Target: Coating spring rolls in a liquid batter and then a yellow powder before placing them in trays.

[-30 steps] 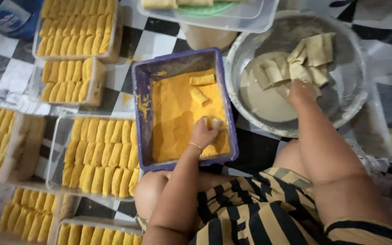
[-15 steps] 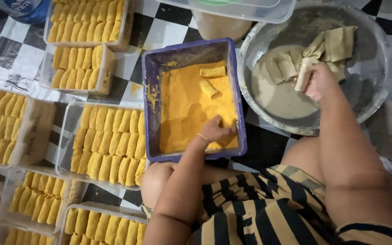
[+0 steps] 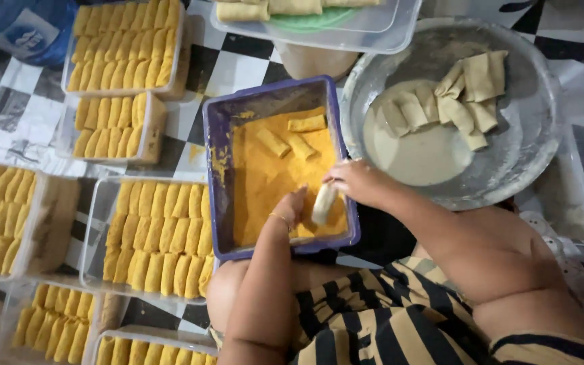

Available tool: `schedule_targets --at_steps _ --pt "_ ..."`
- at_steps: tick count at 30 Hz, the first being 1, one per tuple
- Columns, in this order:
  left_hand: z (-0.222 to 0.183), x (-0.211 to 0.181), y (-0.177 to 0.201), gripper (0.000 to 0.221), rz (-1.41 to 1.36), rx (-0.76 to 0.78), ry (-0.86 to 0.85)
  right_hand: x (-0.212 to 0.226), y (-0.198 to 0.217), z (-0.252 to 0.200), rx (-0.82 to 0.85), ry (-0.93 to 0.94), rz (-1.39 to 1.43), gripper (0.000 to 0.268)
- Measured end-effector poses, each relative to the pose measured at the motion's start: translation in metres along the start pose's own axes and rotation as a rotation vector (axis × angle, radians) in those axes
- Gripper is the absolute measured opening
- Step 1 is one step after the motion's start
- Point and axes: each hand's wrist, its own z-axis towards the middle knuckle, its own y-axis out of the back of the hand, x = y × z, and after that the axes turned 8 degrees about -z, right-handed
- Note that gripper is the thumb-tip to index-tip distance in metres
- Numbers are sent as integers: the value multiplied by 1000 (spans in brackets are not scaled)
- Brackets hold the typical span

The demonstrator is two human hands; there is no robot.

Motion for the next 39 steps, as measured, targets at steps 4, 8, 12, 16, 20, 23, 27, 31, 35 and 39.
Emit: schedule_targets --at_steps 4,8,12,16,20,23,27,31,35,39 --pt "-28 -15 -16 98 322 125 -146 -46 22 10 -286 -238 -83 22" --pt "86 47 -17 54 815 49 -510 -233 -28 48 -220 -632 -298 30" --pt "75 30 -21 45 652 -32 -656 -276 -42 72 -210 -494 -694 18" --pt "84 21 -7 34 470 -162 -619 -246 -26 83 -30 -567 -695 21" --pt "107 38 17 59 378 -104 -364 -149 23 66 19 -655 -583 27" --pt "49 14 5 44 -38 79 -292 -109 48 57 25 -644 -549 29" --pt "62 31 2 65 788 223 -561 -85 54 51 40 -642 -516 27" --pt "85 50 -10 78 1063 226 -503 -32 80 35 42 -634 -482 28" --pt "80 40 -11 69 500 258 -540 -47 75 30 -23 -622 -372 32" --pt "74 17 -17 54 -304 67 -720 -188 20 37 -290 -572 -58 34"
